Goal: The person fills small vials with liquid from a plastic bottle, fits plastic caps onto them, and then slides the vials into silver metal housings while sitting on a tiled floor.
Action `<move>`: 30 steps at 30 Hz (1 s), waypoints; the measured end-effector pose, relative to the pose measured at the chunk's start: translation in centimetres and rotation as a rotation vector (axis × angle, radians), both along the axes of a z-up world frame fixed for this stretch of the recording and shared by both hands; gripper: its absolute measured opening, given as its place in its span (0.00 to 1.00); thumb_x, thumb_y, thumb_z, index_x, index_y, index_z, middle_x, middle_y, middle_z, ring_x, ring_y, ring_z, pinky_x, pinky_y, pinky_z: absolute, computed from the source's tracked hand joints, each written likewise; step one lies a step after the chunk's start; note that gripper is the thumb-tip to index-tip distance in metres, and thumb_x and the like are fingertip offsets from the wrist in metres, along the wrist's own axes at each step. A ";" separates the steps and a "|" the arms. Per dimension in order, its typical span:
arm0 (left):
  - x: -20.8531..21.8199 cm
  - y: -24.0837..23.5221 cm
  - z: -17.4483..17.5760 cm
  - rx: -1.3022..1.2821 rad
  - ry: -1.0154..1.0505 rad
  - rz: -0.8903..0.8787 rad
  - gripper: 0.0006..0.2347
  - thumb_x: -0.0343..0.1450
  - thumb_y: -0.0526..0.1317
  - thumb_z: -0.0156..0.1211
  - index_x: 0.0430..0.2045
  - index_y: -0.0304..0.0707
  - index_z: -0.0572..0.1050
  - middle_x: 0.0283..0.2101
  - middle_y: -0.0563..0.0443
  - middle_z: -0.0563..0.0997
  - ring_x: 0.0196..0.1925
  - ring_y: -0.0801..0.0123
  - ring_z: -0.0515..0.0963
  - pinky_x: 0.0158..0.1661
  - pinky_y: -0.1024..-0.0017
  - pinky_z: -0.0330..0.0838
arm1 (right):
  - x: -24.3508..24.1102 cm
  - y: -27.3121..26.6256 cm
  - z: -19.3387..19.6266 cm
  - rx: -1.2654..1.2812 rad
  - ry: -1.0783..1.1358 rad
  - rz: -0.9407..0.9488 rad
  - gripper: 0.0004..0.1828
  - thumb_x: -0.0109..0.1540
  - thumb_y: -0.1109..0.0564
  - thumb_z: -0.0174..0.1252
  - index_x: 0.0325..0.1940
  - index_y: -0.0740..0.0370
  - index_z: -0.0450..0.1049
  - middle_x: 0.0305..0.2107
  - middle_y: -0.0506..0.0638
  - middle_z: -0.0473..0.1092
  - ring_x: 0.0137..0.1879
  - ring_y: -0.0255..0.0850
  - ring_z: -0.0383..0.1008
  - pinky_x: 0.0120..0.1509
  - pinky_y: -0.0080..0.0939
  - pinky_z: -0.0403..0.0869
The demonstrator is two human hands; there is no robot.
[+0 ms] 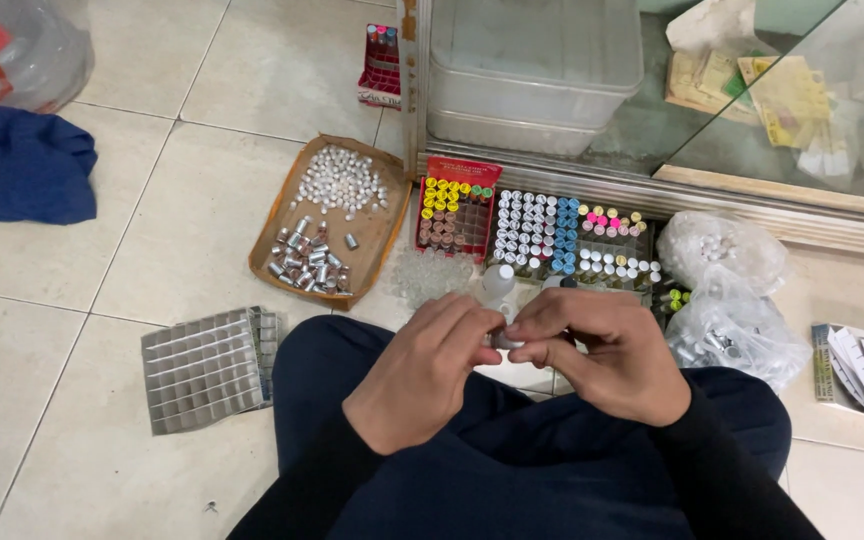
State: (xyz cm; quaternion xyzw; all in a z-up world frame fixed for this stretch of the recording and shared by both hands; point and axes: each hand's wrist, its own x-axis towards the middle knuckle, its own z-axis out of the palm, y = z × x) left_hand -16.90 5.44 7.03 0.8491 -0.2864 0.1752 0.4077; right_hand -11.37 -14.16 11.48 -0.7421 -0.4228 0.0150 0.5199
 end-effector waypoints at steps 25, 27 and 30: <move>3.6 12.2 -19.6 -0.857 0.302 0.629 0.08 0.80 0.34 0.51 0.48 0.31 0.75 0.34 0.50 0.77 0.35 0.75 0.75 0.35 0.80 0.73 | 7.8 1.8 -11.3 -0.413 0.177 -0.243 0.06 0.63 0.63 0.63 0.45 0.64 0.81 0.25 0.62 0.78 0.33 0.54 0.80 0.43 0.54 0.77; 4.0 12.6 -20.7 -0.944 0.296 0.669 0.08 0.80 0.34 0.49 0.49 0.32 0.74 0.34 0.51 0.76 0.35 0.76 0.74 0.35 0.83 0.73 | 10.0 6.0 -12.0 -0.471 0.118 -0.128 0.07 0.62 0.62 0.64 0.45 0.63 0.80 0.27 0.63 0.78 0.34 0.57 0.79 0.44 0.55 0.76; 4.5 12.8 -21.7 -1.030 0.330 0.671 0.09 0.81 0.35 0.47 0.48 0.32 0.75 0.33 0.53 0.75 0.34 0.77 0.74 0.34 0.83 0.74 | 13.8 12.5 -15.3 -0.556 0.109 0.029 0.07 0.63 0.61 0.61 0.44 0.66 0.77 0.31 0.64 0.78 0.39 0.64 0.79 0.46 0.62 0.74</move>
